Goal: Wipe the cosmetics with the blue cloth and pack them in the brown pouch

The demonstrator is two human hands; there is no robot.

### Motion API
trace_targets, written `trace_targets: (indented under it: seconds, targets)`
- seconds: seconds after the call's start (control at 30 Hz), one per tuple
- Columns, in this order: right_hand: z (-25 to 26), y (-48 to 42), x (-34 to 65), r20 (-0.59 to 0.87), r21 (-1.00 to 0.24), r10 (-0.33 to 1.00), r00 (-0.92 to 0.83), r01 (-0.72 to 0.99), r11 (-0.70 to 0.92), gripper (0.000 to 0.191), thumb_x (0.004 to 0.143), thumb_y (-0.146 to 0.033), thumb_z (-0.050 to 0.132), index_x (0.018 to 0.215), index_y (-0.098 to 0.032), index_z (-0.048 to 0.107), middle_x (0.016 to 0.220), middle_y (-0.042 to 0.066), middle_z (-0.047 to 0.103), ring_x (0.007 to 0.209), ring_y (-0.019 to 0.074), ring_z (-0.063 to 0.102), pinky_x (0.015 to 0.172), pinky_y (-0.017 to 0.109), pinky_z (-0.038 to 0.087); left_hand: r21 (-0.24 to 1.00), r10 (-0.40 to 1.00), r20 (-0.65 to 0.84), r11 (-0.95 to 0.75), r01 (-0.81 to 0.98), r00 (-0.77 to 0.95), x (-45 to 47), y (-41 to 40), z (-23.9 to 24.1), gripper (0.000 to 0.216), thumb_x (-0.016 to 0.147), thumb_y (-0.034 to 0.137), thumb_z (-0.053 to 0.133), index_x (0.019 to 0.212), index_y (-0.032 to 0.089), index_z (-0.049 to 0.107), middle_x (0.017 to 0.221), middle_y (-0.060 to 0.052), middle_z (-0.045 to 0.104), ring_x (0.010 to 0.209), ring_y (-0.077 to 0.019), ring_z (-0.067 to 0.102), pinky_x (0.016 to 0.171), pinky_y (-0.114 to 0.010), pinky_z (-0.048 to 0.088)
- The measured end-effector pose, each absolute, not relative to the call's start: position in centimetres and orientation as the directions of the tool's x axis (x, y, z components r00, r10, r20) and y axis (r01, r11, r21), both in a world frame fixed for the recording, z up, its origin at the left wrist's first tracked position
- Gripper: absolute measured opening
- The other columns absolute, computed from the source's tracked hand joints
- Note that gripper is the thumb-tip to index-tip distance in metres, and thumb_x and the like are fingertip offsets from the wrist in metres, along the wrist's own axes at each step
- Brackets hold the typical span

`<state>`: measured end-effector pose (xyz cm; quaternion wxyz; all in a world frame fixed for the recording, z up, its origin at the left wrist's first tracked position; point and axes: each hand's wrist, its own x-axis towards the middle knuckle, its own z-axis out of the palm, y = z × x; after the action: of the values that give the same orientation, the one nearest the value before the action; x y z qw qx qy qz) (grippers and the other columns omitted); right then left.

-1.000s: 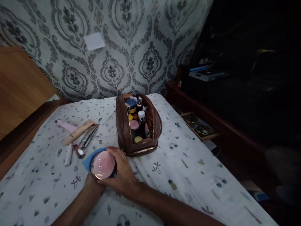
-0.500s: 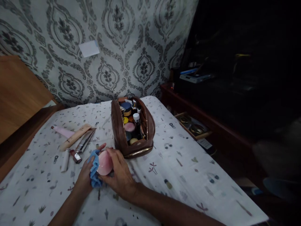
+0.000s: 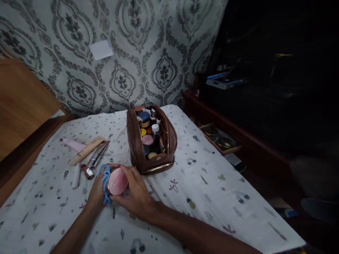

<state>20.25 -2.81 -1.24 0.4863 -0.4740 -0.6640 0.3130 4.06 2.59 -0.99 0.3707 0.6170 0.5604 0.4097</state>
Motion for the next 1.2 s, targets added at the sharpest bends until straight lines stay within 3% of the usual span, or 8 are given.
trace_targets:
  seconds: [0.2,0.4,0.63,0.73,0.8,0.93,1.03,1.2]
  targets:
    - [-1.1,-3.1,20.5,0.458,-0.836,0.879,-0.134,0.273,0.477,0.090,0.069,-0.030,0.085,0.146,-0.022,0.038,0.134,0.013,0.056,0.126,0.0270,0.053,0.110,0.044,0.044,0.969,0.998,0.057,-0.046,0.243,-0.037,4.0,1.8,-0.6,0.043,0.062,0.051,0.072,0.091,0.019,0.068,0.087,-0.004,0.072,0.084,-0.0268,0.068,0.078,-0.035,0.056]
    - [-0.3,-3.4,21.1,0.577,-0.747,0.799,-0.168,0.287,0.600,0.086,0.074,-0.034,0.082,0.146,-0.019,0.037,0.133,0.015,0.057,0.126,0.0265,0.053,0.110,0.043,0.045,1.000,0.999,0.000,0.001,-0.013,0.043,5.9,0.4,0.5,0.054,0.066,0.046,0.075,0.112,0.021,0.062,0.096,-0.003,0.073,0.090,-0.0263,0.069,0.076,-0.032,0.056]
    - [2.8,-6.3,25.3,0.644,-0.579,0.724,-0.247,0.462,0.672,0.070,0.090,-0.047,0.065,0.147,-0.017,0.039,0.135,0.017,0.058,0.128,0.0275,0.053,0.106,0.043,0.050,0.931,0.934,0.188,-0.268,0.248,0.305,7.1,-0.6,3.6,0.043,0.072,0.037,0.071,0.112,0.024,0.069,0.112,-0.005,0.070,0.109,-0.0292,0.064,0.098,-0.037,0.052]
    - [3.1,-7.7,27.5,0.672,-0.518,0.701,-0.239,0.524,0.676,0.077,0.089,-0.047,0.066,0.152,-0.019,0.032,0.134,0.016,0.061,0.130,0.0260,0.055,0.106,0.040,0.051,0.899,0.892,0.157,-0.307,0.311,0.424,8.3,-0.6,4.6,0.051,0.077,0.039,0.068,0.125,0.024,0.068,0.117,-0.007,0.070,0.109,-0.0297,0.065,0.098,-0.036,0.052]
    - [2.6,-8.2,28.6,0.680,-0.520,0.708,-0.193,0.554,0.651,0.081,0.087,-0.044,0.069,0.153,-0.018,0.031,0.132,0.016,0.062,0.128,0.0255,0.057,0.106,0.038,0.052,0.885,0.858,0.105,-0.312,0.347,0.503,9.4,-0.4,4.9,0.059,0.081,0.039,0.064,0.139,0.026,0.058,0.115,-0.006,0.071,0.102,-0.0270,0.068,0.094,-0.035,0.054]
    - [0.7,-8.7,30.1,0.714,-0.518,0.688,-0.126,0.565,0.642,0.076,0.089,-0.042,0.065,0.154,-0.019,0.033,0.128,0.015,0.066,0.121,0.0279,0.063,0.098,0.040,0.058,0.792,0.708,0.117,-0.490,0.365,0.697,11.1,0.4,4.4,0.073,0.086,0.037,0.060,0.155,0.028,0.035,0.108,-0.005,0.070,0.093,-0.0235,0.068,0.087,-0.034,0.056]
    - [-0.4,-8.9,30.8,0.655,-0.560,0.748,-0.108,0.596,0.576,0.064,0.093,-0.037,0.059,0.152,-0.024,0.038,0.127,0.012,0.068,0.115,0.0275,0.067,0.093,0.038,0.060,0.653,0.625,0.218,-0.664,0.363,0.750,11.6,0.7,3.3,0.066,0.090,0.036,0.057,0.153,0.025,0.037,0.098,-0.007,0.068,0.086,-0.0208,0.066,0.076,-0.030,0.056]
    - [-1.0,-8.9,31.1,0.610,-0.601,0.788,-0.077,0.604,0.524,0.063,0.093,-0.033,0.060,0.152,-0.028,0.039,0.122,0.010,0.071,0.108,0.0264,0.071,0.088,0.036,0.062,0.390,0.555,0.343,-0.818,0.423,0.758,11.7,0.8,1.6,0.060,0.097,0.033,0.048,0.154,0.025,0.033,0.084,-0.002,0.061,0.072,-0.0151,0.061,0.059,-0.024,0.049]
